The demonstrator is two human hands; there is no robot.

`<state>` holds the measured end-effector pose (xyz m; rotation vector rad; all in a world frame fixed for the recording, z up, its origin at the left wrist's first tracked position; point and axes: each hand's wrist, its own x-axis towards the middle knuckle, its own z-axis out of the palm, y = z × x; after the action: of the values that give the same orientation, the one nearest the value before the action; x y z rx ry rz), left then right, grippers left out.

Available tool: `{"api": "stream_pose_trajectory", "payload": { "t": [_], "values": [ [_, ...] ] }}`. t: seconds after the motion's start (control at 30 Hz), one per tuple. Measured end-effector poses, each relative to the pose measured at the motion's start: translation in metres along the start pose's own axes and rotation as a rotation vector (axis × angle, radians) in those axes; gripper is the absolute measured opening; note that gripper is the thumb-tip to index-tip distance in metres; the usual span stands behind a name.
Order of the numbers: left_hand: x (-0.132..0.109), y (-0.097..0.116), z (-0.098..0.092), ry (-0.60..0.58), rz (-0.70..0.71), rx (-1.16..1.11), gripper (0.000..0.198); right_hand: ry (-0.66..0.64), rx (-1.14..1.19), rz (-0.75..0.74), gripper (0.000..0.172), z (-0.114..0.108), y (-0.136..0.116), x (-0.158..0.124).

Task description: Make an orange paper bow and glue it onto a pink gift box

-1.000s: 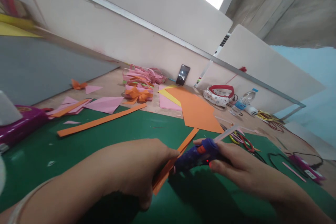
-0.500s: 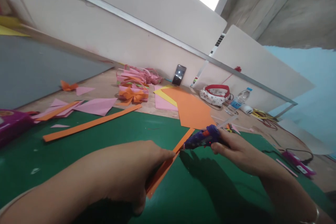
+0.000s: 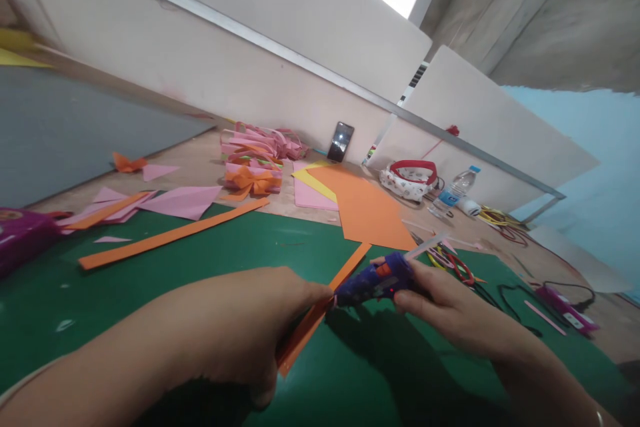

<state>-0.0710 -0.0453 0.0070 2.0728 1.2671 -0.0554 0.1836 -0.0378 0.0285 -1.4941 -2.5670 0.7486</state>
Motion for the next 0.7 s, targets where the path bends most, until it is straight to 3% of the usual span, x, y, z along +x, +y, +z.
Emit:
{"api": "stream_pose_trajectory", "payload": {
  "t": [0.13,0.5,0.7],
  "values": [
    [0.001,-0.001,0.003,0.020,-0.004,0.012,0.097,0.032,0.012,0.014,0.021,-0.003,0.006,0.002],
    [0.000,-0.001,0.002,0.020,0.013,-0.100,0.064,-0.084,0.062,-0.116,0.019,0.010,-0.019,0.000],
    [0.000,-0.002,0.003,0.015,0.007,-0.095,0.076,-0.036,-0.018,-0.029,0.023,0.004,-0.003,0.002]
  ]
}}
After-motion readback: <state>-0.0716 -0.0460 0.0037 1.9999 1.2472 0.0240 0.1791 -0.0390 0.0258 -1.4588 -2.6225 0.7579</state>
